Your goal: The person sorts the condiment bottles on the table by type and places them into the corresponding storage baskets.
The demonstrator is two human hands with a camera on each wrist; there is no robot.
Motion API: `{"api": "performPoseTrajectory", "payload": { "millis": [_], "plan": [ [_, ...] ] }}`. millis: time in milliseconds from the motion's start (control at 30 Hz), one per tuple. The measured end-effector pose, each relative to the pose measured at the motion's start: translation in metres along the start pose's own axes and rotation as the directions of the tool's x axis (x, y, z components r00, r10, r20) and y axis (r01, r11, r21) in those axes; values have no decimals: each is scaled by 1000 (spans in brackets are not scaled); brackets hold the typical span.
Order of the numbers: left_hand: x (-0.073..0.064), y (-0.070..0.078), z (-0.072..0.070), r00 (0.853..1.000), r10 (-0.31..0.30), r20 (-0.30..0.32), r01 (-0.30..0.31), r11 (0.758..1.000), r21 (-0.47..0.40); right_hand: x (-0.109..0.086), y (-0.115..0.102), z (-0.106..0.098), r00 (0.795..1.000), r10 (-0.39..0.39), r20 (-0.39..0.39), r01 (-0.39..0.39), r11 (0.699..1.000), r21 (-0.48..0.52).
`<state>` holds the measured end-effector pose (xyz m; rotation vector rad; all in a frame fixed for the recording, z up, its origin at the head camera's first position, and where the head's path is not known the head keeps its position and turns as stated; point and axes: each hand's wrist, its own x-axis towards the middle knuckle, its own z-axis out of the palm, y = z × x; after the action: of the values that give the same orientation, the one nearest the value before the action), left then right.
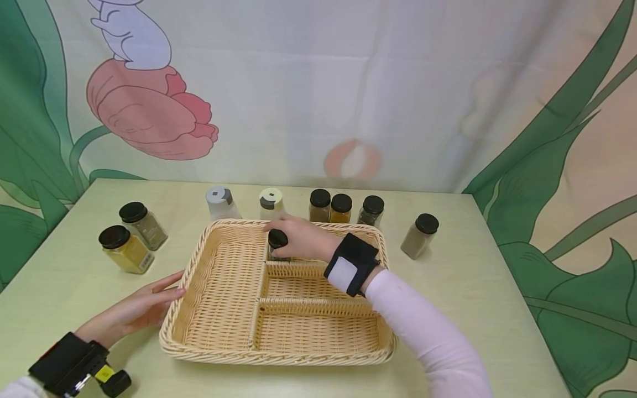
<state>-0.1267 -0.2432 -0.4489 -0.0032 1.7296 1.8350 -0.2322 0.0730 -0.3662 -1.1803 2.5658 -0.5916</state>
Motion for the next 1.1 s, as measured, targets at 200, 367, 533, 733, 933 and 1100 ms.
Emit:
{"api": "performPoseTrajectory", "payload": {
  "millis": [200, 367, 533, 733, 933, 1100],
  "plan": [
    [1, 0, 0, 1000, 1, -3, -1, 1000, 14, -9, 4, -10, 998, 13, -56, -15, 1000, -24],
    [0, -1, -1, 1000, 3, 1, -3, 1000, 15, -23, 11, -21, 995, 33, -97, -33, 999, -1],
    [0, -1, -1, 1000, 5, 11, -5, 1000, -2, -38, 23, -32, 987, 57, -147, -57, 998, 9],
    [0, -1, -2, 1000, 5, 18, -5, 1000, -3, -58, 39, -47, 970, 92, -224, -95, 996, -1],
    [0, -1, -1, 1000, 3, 14, -3, 1000, 3, -80, 60, -61, 954, 159, -256, -168, 986, -13],
    [0, 0, -1, 1000, 6, 15, -6, 1000, 8, -97, 75, -69, 935, 227, -274, -233, 972, 8]
  ]
}}
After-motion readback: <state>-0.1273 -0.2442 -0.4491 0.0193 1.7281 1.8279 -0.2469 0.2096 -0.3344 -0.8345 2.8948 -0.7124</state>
